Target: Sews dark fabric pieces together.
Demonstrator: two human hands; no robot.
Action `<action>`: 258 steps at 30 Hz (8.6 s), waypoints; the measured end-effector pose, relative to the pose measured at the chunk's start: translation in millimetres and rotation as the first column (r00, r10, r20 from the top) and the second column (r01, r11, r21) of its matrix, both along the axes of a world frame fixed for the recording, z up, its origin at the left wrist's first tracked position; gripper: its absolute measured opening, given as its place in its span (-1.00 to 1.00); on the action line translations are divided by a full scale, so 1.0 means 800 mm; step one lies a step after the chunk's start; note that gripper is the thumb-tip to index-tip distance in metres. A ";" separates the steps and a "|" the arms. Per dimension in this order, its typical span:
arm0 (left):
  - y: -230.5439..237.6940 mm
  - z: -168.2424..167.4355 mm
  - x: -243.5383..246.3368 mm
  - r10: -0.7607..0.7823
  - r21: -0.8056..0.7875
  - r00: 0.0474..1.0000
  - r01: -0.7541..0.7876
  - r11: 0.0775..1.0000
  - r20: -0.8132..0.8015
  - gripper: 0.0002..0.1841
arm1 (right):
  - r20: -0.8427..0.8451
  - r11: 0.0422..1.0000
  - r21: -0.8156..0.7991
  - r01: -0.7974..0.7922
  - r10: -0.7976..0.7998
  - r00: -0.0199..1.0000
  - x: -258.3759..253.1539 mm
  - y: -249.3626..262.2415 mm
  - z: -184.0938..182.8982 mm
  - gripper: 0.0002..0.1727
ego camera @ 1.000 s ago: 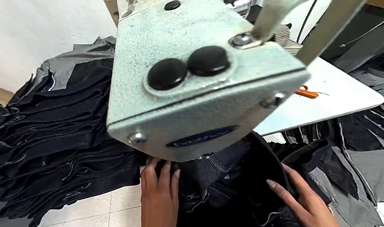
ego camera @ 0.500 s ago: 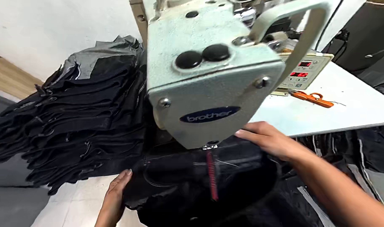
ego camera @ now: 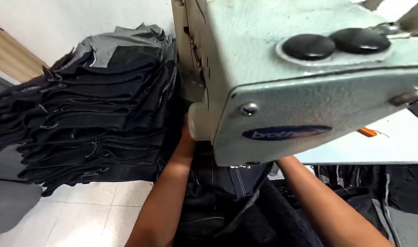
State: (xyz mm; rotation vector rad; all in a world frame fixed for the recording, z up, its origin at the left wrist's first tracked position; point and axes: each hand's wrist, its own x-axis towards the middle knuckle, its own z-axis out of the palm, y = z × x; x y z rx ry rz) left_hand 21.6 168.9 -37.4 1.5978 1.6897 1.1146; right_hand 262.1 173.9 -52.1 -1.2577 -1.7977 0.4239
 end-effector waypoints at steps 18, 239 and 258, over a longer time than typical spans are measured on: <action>-0.153 0.016 0.009 -0.190 0.143 0.977 0.176 0.974 0.093 -0.76 | 0.242 0.951 0.221 -0.216 0.161 0.957 -0.008 -0.201 0.015 -0.50; -0.146 0.042 0.016 0.018 0.141 0.949 0.028 0.990 -0.314 -0.66 | -0.627 0.792 -0.563 -0.235 -0.225 0.746 0.040 -0.051 0.022 -0.81; -0.146 0.050 -0.021 -0.084 0.094 0.959 0.113 0.989 -0.271 -0.61 | -0.547 0.803 -0.541 -0.249 -0.111 0.830 0.045 -0.062 0.038 -0.79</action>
